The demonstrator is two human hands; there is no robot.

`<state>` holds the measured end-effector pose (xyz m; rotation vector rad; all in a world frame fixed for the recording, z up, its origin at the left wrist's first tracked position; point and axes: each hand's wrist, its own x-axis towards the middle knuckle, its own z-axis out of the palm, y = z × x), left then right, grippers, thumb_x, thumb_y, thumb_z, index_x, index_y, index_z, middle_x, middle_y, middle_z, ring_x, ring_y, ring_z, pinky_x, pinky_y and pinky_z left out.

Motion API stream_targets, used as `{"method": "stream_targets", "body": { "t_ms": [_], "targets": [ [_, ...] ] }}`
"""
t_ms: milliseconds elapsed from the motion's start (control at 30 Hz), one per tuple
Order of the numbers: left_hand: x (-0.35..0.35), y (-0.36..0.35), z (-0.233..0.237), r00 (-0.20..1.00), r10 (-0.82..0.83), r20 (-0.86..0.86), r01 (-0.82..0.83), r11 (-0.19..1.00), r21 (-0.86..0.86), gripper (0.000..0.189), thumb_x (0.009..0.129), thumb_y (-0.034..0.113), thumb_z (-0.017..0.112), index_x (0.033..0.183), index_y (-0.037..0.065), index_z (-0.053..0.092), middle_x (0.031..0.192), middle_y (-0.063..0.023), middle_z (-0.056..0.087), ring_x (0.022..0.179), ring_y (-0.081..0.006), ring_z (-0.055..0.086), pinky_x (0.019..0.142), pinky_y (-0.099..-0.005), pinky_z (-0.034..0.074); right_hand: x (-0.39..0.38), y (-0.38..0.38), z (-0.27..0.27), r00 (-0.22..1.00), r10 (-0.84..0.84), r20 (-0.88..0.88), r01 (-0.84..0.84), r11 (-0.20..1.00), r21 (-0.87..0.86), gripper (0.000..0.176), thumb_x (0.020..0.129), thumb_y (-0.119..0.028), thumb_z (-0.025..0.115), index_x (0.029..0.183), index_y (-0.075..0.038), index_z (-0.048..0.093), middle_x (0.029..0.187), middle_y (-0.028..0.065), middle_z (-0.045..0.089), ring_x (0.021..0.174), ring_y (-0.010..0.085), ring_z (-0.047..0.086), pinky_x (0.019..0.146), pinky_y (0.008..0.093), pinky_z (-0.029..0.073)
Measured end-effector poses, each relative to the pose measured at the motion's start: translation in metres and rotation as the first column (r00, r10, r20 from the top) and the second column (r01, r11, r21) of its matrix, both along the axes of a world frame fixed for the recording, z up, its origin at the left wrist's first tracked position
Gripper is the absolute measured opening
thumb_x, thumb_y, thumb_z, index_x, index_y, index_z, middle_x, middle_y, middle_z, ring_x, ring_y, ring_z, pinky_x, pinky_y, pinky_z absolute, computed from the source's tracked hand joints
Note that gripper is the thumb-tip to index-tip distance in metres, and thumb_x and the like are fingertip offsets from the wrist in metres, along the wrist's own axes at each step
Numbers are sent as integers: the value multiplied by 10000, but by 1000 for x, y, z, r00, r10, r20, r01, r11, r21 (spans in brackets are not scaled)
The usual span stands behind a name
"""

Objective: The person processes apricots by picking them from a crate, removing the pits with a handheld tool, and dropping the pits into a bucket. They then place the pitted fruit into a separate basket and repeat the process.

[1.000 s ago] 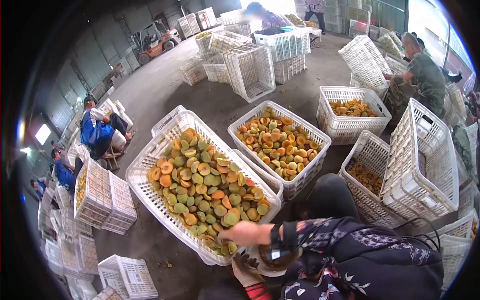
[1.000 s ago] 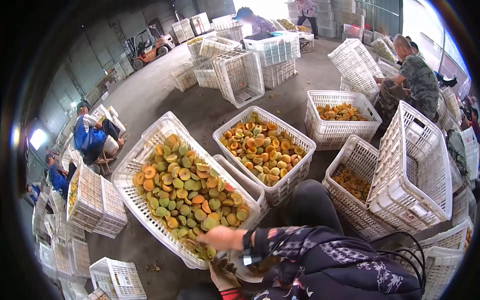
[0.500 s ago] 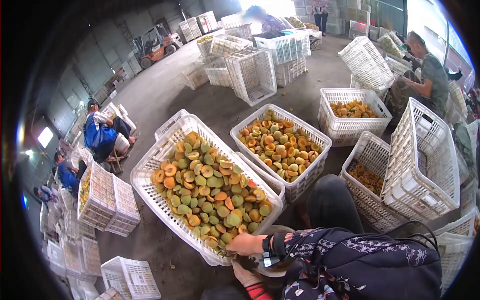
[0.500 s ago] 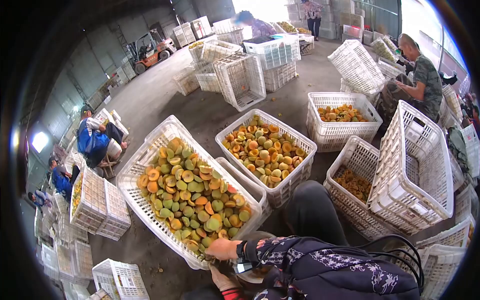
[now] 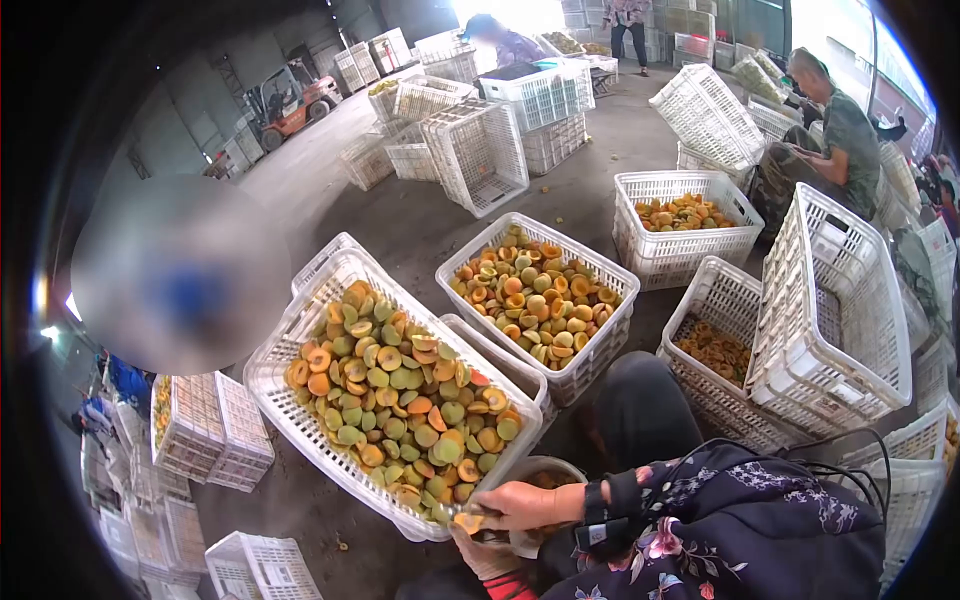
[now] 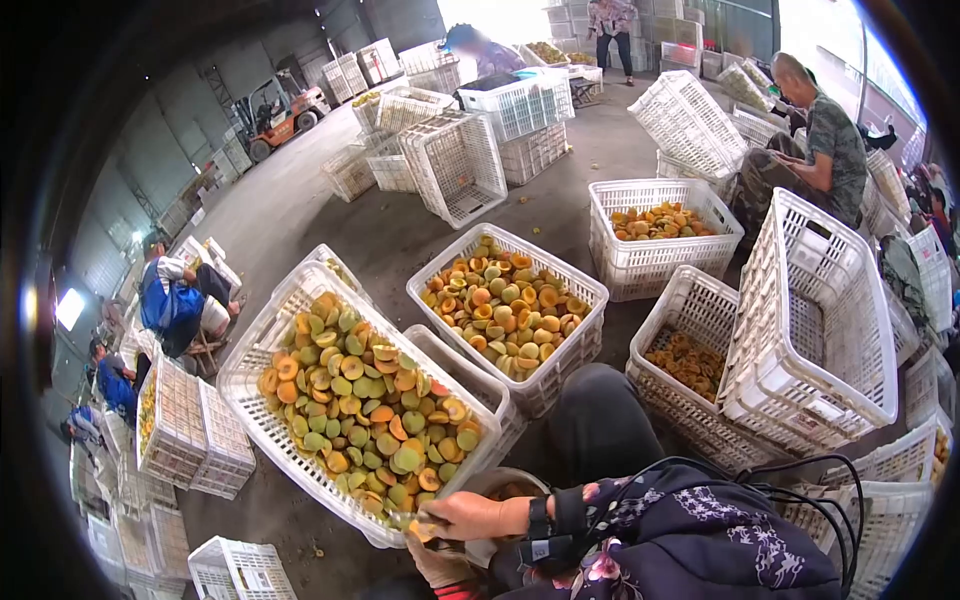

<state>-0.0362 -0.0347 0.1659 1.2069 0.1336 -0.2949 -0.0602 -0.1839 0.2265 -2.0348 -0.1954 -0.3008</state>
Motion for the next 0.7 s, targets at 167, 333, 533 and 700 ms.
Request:
{"method": "stream_targets", "body": {
  "t_ms": [167,333,533,700],
  "targets": [
    [6,20,-29,971,105,-215,-144,974,-174,439,802,138,750,1152,2,524,1047,-162,606,937,-277,626,850,-402,515,-36,-78,152,987,147,64,-138,577,805,138,964,-109,530,1083,-40,527,892,80,606,740,102,616,552,244,498],
    [-5,-5,20,932,-19,-361,-86,958,-272,266,825,133,683,1034,25,560,889,-124,609,788,-254,609,732,-375,509,-99,-115,252,522,151,839,-853,64,519,156,971,-132,532,1088,-31,510,950,207,657,822,350,695,655,429,559],
    [-14,-19,46,909,-155,-386,16,940,-341,258,817,131,682,1023,29,567,862,-117,608,757,-252,606,704,-370,511,-126,-130,296,242,310,919,-964,188,190,138,950,-129,616,1015,-29,546,940,198,645,851,329,663,710,371,546],
    [-15,-22,48,918,-197,-345,75,939,-336,417,780,134,747,1123,11,544,975,-142,604,855,-273,618,774,-388,520,-136,-128,300,224,306,925,-968,183,173,119,966,-84,586,1054,-15,544,1072,296,680,972,399,682,779,391,504]
  ]
}}
